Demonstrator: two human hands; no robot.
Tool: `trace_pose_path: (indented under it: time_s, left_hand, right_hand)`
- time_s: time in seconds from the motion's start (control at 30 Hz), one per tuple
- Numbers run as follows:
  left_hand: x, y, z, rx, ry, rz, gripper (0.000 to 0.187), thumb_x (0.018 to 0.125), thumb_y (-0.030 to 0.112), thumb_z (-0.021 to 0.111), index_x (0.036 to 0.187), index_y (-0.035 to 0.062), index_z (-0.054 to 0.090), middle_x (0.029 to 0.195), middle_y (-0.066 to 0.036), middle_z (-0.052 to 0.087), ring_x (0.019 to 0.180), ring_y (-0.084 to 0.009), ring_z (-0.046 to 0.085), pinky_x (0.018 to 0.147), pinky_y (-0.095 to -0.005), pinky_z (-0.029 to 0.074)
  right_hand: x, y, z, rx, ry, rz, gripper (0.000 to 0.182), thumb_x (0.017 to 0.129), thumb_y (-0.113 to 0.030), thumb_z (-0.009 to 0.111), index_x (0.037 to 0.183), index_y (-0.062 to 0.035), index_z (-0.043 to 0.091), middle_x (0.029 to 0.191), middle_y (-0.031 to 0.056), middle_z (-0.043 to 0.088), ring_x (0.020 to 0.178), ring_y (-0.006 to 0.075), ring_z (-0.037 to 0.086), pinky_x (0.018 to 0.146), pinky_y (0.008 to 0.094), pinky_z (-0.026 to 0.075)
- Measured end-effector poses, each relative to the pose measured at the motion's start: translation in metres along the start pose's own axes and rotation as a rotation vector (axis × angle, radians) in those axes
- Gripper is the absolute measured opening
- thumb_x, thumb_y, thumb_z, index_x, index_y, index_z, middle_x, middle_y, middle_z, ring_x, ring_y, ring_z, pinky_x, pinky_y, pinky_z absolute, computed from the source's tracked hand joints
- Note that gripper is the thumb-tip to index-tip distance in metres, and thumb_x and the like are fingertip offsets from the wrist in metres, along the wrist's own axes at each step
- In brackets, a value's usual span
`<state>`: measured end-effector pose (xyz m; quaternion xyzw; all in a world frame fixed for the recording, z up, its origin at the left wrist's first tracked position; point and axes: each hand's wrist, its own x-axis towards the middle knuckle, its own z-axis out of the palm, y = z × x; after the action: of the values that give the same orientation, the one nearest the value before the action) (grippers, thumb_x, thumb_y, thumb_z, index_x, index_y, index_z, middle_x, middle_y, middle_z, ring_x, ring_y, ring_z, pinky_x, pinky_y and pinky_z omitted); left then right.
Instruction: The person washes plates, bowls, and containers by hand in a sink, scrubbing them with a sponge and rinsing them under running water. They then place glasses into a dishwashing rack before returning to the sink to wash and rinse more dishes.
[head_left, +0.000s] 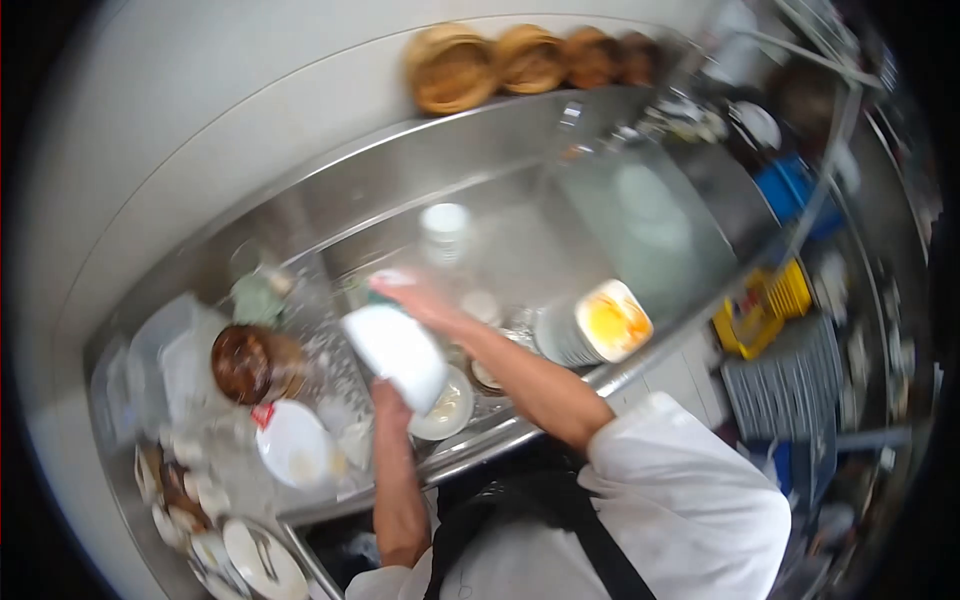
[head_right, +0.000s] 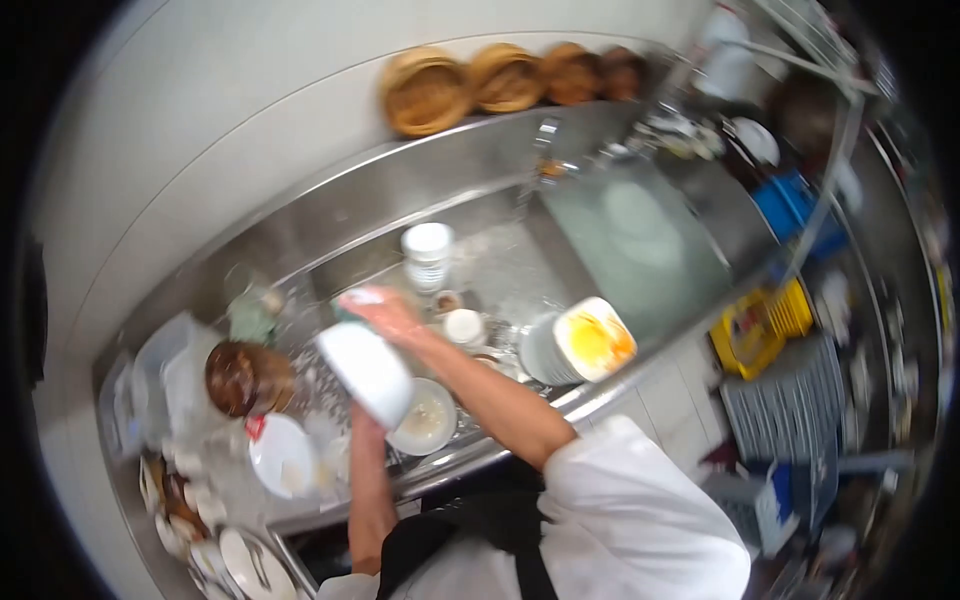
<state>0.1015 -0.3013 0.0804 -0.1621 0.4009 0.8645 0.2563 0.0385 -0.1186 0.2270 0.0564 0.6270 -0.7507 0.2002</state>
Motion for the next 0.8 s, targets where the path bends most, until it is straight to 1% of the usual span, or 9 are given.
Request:
trace_pose_path:
  time_s: [0.07, 0.13, 0.2, 0.27, 0.33, 0.4, 0.47, 0.6, 0.8]
  left_hand:
    - [0.002, 0.017, 0.017, -0.12, -0.069, 0.048, 0.039, 0.096, 0.024, 0.051, 0.128, 0.0031, 0.05, 0.113, -0.012, 0.062, 0.097, -0.0234, 0.063, 0.082, -0.0352, 0.054]
    - [0.008, 0.041, 0.031, 0.351, 0.0, 0.23, 0.033, 0.09, 0.017, 0.059, 0.117, -0.0027, 0.057, 0.105, -0.013, 0.065, 0.088, -0.0244, 0.065, 0.079, -0.0349, 0.053]
    - [0.003, 0.036, 0.054, 0.66, 0.135, 0.362, 0.03, 0.086, 0.014, 0.065, 0.108, -0.0057, 0.062, 0.099, -0.014, 0.067, 0.083, -0.0247, 0.066, 0.077, -0.0346, 0.053]
    - [0.016, 0.007, 0.093, 1.074, 0.216, 0.431, 0.028, 0.08, 0.013, 0.07, 0.094, -0.0112, 0.064, 0.086, -0.019, 0.069, 0.078, -0.026, 0.067, 0.074, -0.038, 0.052]
    - [0.018, -0.023, 0.169, 1.119, -0.103, 0.796, 0.034, 0.082, 0.006, 0.065, 0.113, -0.0064, 0.062, 0.098, -0.017, 0.068, 0.091, -0.0207, 0.064, 0.083, -0.0336, 0.049]
    - [0.052, -0.058, 0.224, 0.765, -0.634, 0.449, 0.065, 0.083, -0.001, 0.061, 0.142, 0.0008, 0.034, 0.132, -0.014, 0.051, 0.118, -0.0222, 0.051, 0.099, -0.0323, 0.04]
    - [0.092, -0.073, 0.294, 0.48, -0.534, -0.021, 0.083, 0.084, 0.002, 0.061, 0.149, 0.0073, 0.01, 0.134, -0.014, 0.046, 0.119, -0.0238, 0.049, 0.098, -0.0355, 0.043]
    - [0.276, -0.133, 0.387, 0.101, -0.332, -0.049, 0.03, 0.087, 0.013, 0.066, 0.111, 0.0039, 0.052, 0.099, -0.008, 0.061, 0.088, -0.0186, 0.064, 0.078, -0.0321, 0.053]
    - [0.249, -0.049, 0.362, 0.315, -0.648, 0.017, 0.022, 0.088, 0.026, 0.066, 0.086, 0.0052, 0.06, 0.079, -0.005, 0.064, 0.073, -0.0142, 0.062, 0.062, -0.0296, 0.048]
  right_hand:
    - [-0.042, 0.029, 0.02, -0.044, 0.15, -0.041, 0.056, 0.093, -0.051, 0.049, 0.118, -0.0004, 0.057, 0.124, 0.013, 0.056, 0.115, 0.0235, 0.051, 0.098, 0.039, 0.039]
    - [-0.057, 0.114, 0.024, 0.606, 0.235, -0.174, 0.069, 0.092, -0.055, 0.048, 0.129, 0.0036, 0.046, 0.133, 0.016, 0.05, 0.12, 0.0252, 0.05, 0.101, 0.038, 0.039]
    - [-0.146, 0.065, -0.001, 0.032, 0.411, -0.426, 0.076, 0.088, -0.051, 0.056, 0.137, 0.0032, 0.036, 0.136, 0.0182, 0.046, 0.121, 0.0262, 0.049, 0.104, 0.0379, 0.038]
    - [-0.171, 0.073, -0.043, -0.375, 0.654, -0.104, 0.07, 0.081, -0.042, 0.067, 0.132, 0.0011, 0.045, 0.136, 0.0193, 0.046, 0.121, 0.0269, 0.05, 0.102, 0.0387, 0.039]
    - [-0.167, 0.119, -0.131, -0.212, 0.919, 0.009, 0.06, 0.079, -0.034, 0.069, 0.122, 0.0043, 0.054, 0.116, 0.0245, 0.061, 0.106, 0.0325, 0.061, 0.09, 0.04, 0.048]
    - [-0.186, 0.128, -0.215, -0.353, 1.21, 0.133, 0.048, 0.078, -0.03, 0.069, 0.109, 0.0057, 0.061, 0.092, 0.0225, 0.068, 0.088, 0.0356, 0.067, 0.079, 0.0401, 0.053]
    - [-0.238, 0.077, -0.276, -0.677, 1.245, -0.062, 0.033, 0.077, -0.019, 0.063, 0.099, 0.0062, 0.064, 0.083, 0.0264, 0.067, 0.085, 0.0385, 0.067, 0.075, 0.0437, 0.053]
    - [-0.27, 0.013, -0.384, -1.351, 1.286, 0.381, 0.032, 0.08, -0.008, 0.052, 0.11, 0.0041, 0.05, 0.092, 0.0264, 0.065, 0.082, 0.0427, 0.065, 0.074, 0.0484, 0.053]
    - [-0.268, 0.039, -0.479, -1.572, 0.986, 0.676, 0.023, 0.087, -0.01, 0.049, 0.105, -0.0005, 0.057, 0.101, 0.0221, 0.065, 0.093, 0.0387, 0.065, 0.078, 0.0447, 0.054]
